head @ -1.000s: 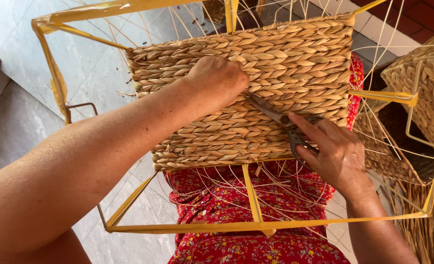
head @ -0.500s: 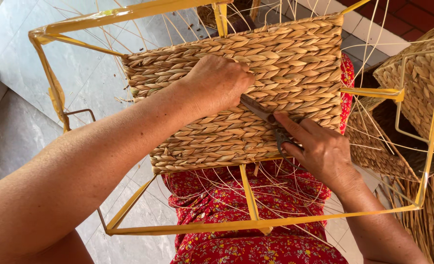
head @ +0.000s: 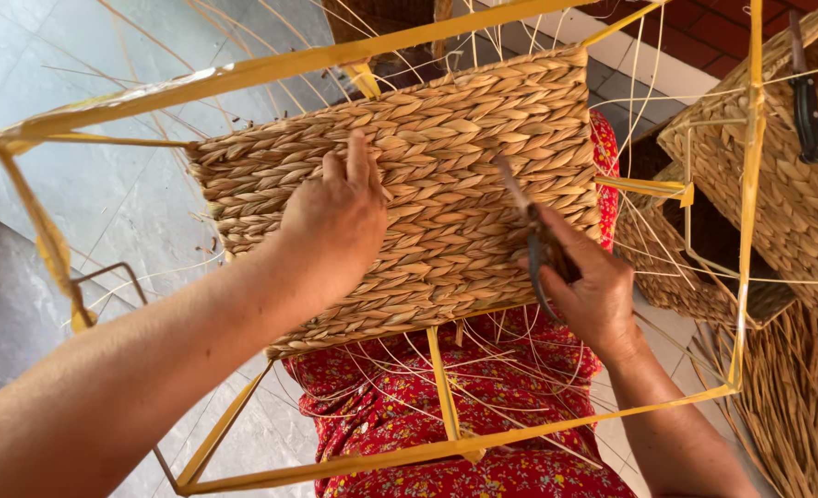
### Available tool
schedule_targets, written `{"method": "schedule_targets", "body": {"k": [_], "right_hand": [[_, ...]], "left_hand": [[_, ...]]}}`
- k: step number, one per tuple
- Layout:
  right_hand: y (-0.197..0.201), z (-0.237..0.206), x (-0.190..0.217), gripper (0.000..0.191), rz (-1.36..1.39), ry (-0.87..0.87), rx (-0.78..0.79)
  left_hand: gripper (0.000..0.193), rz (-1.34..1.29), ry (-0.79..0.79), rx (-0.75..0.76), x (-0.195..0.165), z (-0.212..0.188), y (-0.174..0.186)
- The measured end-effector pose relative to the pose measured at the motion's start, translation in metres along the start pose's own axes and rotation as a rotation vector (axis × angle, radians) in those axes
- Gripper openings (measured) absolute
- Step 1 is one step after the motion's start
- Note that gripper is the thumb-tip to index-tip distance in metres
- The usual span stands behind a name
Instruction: The person sits on the floor with a woven water hyacinth basket panel on their lap and trims loose woven ends with scissors. They then weave thin round strands through the yellow frame, pulling and threading them across the panel to build up the basket side.
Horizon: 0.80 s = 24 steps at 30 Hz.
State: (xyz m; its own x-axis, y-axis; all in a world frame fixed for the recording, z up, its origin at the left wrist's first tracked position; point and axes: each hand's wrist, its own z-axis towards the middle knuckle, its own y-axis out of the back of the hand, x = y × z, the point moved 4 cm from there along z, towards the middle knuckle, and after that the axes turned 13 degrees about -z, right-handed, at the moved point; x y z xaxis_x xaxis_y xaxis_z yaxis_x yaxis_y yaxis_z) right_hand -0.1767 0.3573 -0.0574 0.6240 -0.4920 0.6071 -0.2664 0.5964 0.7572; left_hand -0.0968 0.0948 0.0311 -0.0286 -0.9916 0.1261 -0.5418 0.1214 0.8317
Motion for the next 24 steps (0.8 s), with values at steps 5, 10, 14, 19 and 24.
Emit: {"method": "schedule_targets", "body": {"k": [5, 10, 14, 19, 24], "right_hand": [[0.003, -0.011, -0.009, 0.068, 0.168, -0.136, -0.191], [-0.001, -0.006, -0.019, 0.070, 0.329, -0.241, -0.273], [-0.004, -0.001, -0.022, 0.072, 0.306, -0.197, -0.318], [-0.010, 0.007, -0.024, 0.068, 0.247, -0.247, -0.187], [-0.001, 0.009, -0.006, 0.068, 0.036, -0.097, -0.006]], "left_hand": [[0.084, -0.017, 0.019, 0.110, -0.007, 0.000, -0.024], [0.096, 0.024, 0.087, 0.121, -0.007, 0.002, -0.037], [0.095, 0.104, 0.072, 0.114, -0.007, 0.001, -0.040], [0.065, -0.203, -0.014, -0.009, 0.022, 0.001, -0.007], [0.044, -0.512, -0.038, -0.348, 0.051, -0.077, 0.035]]}}
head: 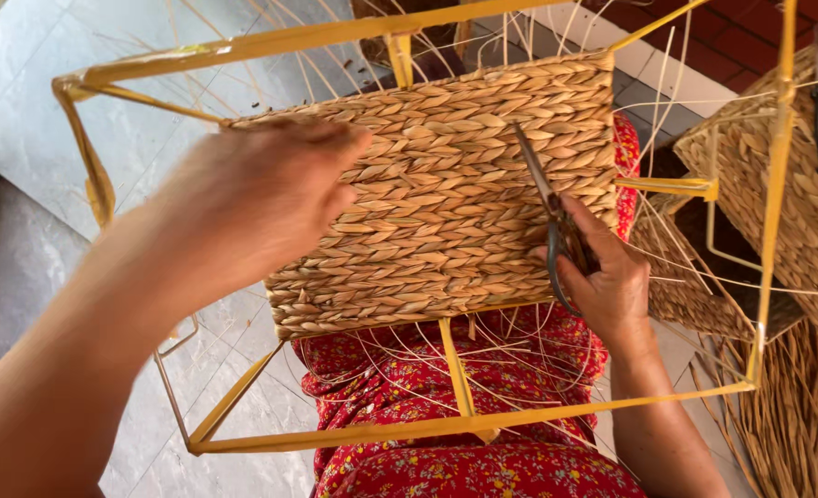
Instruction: The person sits on the floor with a woven water hyacinth basket panel on their lap and trims loose woven ends with scissors. They then weave thin round strands through the yellow frame, pulling and threading them across the panel to build up the basket side.
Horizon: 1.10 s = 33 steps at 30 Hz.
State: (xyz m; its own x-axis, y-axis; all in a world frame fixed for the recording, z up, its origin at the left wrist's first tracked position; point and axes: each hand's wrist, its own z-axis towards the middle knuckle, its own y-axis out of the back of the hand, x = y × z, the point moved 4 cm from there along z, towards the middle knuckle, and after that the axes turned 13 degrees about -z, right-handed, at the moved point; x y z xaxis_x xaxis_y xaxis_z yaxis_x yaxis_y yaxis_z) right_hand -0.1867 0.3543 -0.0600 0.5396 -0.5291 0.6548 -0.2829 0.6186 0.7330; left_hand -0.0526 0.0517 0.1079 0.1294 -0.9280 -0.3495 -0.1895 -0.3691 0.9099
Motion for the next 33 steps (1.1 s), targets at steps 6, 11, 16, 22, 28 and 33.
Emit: {"method": "schedule_targets", "body": {"k": [6, 11, 16, 22, 28, 33], "right_hand": [[0.003, 0.013, 0.038, 0.069, -0.274, 0.199, 0.109], [0.004, 0.027, 0.066, 0.075, -0.595, 0.386, 0.186], [0.008, 0.035, 0.071, 0.080, -0.687, 0.451, 0.154], [0.008, 0.031, 0.062, 0.084, -0.699, 0.449, 0.103], [0.003, 0.024, 0.056, 0.085, -0.730, 0.408, 0.085], [0.007, 0.023, 0.059, 0.084, -0.729, 0.427, 0.087]], "left_hand": [[0.017, -0.378, -0.089, -0.775, 0.015, -0.085, 0.040], [0.019, -0.333, -0.182, -0.888, 0.023, -0.089, 0.024], [0.010, -0.206, -0.348, -0.692, 0.000, -0.048, 0.015], [0.015, 0.002, -0.088, -0.215, -0.004, 0.030, -0.004], [0.024, 0.174, 0.061, 0.195, -0.001, 0.073, -0.029], [0.043, 0.190, 0.047, 0.305, 0.008, 0.067, -0.052]]}}
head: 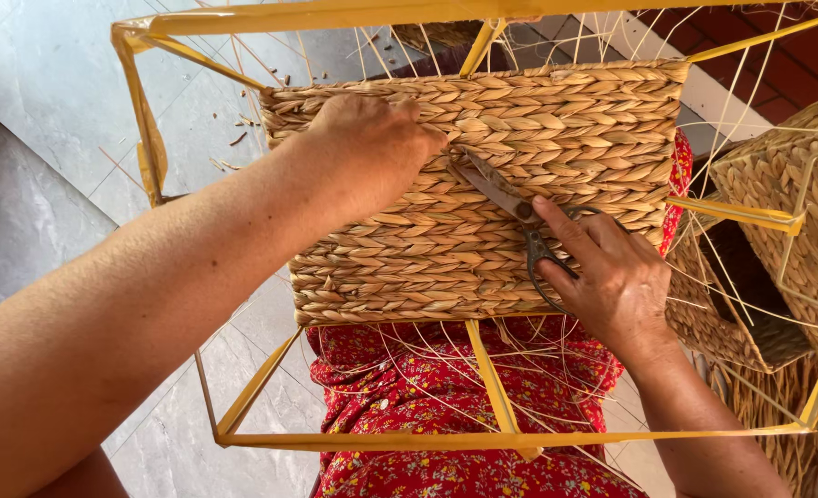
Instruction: The person sits on the floor with a woven water hyacinth basket panel on their lap and trims loose woven ends with scissors. They then weave thin round strands through the yellow frame, pulling and threading them across the panel to build up the basket side.
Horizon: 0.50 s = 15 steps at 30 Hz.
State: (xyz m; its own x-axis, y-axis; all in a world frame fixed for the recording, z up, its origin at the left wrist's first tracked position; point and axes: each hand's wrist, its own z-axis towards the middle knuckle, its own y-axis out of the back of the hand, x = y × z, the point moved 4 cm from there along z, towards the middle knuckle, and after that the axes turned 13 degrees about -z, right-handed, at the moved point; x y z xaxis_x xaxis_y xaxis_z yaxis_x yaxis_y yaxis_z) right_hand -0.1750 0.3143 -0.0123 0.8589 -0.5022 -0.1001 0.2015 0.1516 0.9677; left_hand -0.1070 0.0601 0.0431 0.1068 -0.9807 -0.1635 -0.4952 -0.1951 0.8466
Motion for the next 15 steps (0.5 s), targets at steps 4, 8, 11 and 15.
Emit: {"method": "schedule_targets", "body": {"k": [4, 8, 11, 15], "right_hand": [[0.005, 0.001, 0.001, 0.086, -0.003, 0.025, 0.040], [0.006, 0.006, 0.007, 0.082, -0.007, 0.036, 0.060], [0.008, 0.007, 0.009, 0.079, -0.002, 0.055, 0.095], [0.011, 0.006, 0.006, 0.079, -0.005, 0.020, 0.136]], "left_hand": [[0.068, 0.027, 0.054, 0.079, 0.002, 0.001, -0.010], [0.065, 0.017, 0.035, 0.023, 0.000, 0.003, -0.013], [0.069, 0.080, -0.021, -0.030, -0.002, 0.004, -0.014], [0.058, -0.012, 0.010, 0.012, 0.000, 0.005, -0.012]]}}
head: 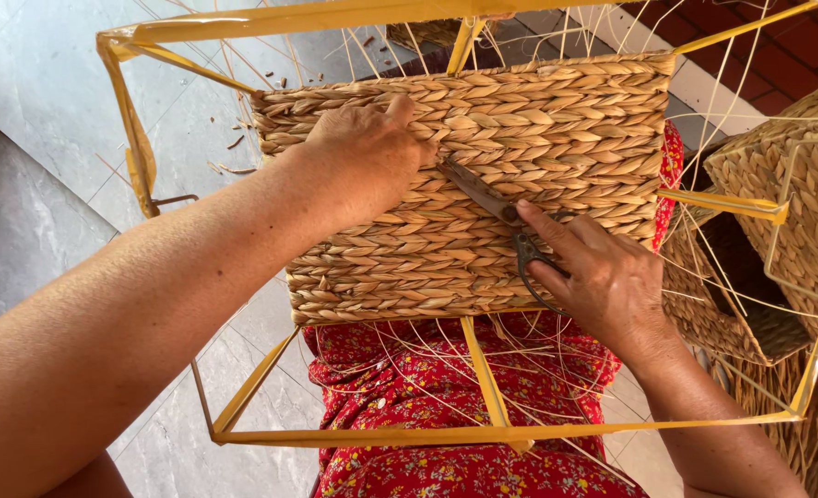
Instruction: The person sits on the floor with a woven water hyacinth basket panel on their lap and trims loose woven ends with scissors. They then weave thin round strands through the yellow frame, pulling and threading them across the panel to build up the basket side.
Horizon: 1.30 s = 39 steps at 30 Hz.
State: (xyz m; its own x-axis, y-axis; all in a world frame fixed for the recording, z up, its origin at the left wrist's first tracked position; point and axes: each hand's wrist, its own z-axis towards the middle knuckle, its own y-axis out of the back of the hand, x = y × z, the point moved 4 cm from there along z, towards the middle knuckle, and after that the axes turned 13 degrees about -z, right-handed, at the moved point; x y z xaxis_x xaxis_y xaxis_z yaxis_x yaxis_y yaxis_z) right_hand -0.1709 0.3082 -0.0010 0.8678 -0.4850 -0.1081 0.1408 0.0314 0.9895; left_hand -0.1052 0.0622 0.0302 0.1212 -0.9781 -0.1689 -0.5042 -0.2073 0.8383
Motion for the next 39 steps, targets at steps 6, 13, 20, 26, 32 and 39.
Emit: {"method": "schedule_targets", "body": {"k": [6, 13, 20, 26, 32, 39], "right_hand": [[0.001, 0.006, -0.006, 0.081, -0.003, -0.022, -0.061], [0.002, 0.011, -0.004, 0.077, 0.042, 0.028, -0.022], [0.001, 0.009, -0.001, 0.074, -0.007, 0.085, 0.025], [-0.007, 0.012, 0.005, 0.074, 0.060, 0.016, 0.040], [-0.016, 0.010, 0.015, 0.073, 0.223, -0.051, -0.065], [-0.040, -0.029, -0.002, 0.070, 0.769, -0.392, -0.124]], "left_hand": [[0.036, -0.018, 0.034, 0.069, -0.001, -0.003, 0.007], [0.042, -0.054, 0.017, -0.005, -0.001, -0.001, 0.006], [0.034, -0.013, 0.042, 0.064, -0.002, 0.000, 0.005], [0.028, -0.030, 0.003, -0.047, 0.002, -0.002, 0.007], [0.024, -0.011, -0.122, -0.336, 0.007, -0.014, 0.020], [0.028, -0.041, -0.128, -0.369, -0.003, -0.039, 0.035]]}}
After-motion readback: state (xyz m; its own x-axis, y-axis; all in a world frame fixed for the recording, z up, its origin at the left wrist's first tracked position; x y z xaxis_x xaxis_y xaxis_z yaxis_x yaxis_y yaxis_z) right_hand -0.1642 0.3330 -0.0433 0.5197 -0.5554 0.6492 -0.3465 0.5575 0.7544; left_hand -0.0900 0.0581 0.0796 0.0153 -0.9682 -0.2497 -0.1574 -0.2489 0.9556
